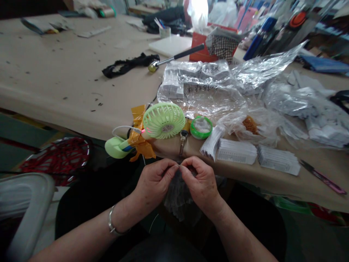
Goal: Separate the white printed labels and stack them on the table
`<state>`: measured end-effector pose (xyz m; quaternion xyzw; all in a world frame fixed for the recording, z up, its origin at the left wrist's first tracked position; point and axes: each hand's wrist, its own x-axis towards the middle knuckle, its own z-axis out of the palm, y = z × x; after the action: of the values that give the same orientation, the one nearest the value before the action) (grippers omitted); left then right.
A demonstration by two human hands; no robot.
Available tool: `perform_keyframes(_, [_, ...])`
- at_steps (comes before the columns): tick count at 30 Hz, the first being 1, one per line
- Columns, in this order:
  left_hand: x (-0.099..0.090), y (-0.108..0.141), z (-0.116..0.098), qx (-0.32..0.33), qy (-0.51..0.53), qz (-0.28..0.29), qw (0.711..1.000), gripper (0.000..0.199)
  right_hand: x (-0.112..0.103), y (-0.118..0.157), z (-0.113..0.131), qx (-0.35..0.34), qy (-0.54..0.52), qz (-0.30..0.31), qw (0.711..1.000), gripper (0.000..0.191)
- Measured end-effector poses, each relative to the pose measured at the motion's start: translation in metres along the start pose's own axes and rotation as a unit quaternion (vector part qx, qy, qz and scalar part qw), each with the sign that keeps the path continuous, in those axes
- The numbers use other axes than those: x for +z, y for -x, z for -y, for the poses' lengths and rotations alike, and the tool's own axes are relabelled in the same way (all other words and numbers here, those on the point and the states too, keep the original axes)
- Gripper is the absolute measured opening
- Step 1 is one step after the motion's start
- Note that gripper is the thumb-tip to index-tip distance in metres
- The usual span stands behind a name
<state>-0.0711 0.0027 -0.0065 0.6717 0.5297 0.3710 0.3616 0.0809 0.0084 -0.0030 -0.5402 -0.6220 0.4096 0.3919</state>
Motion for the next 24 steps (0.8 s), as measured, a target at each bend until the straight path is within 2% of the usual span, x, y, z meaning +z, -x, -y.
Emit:
perform_keyframes(7, [-0.002,-0.007,-0.002,0.031,-0.025,-0.016,0.999,0.021,-0.001,-0.002,-0.003,-0.093,0.045,-0.032,0.994,0.008])
perform_keyframes(24, [-0.001,-0.014,-0.001,0.007,-0.019,0.000,1.000,0.023,0.002,-0.007,-0.007,-0.087,0.057,-0.051,0.993,0.009])
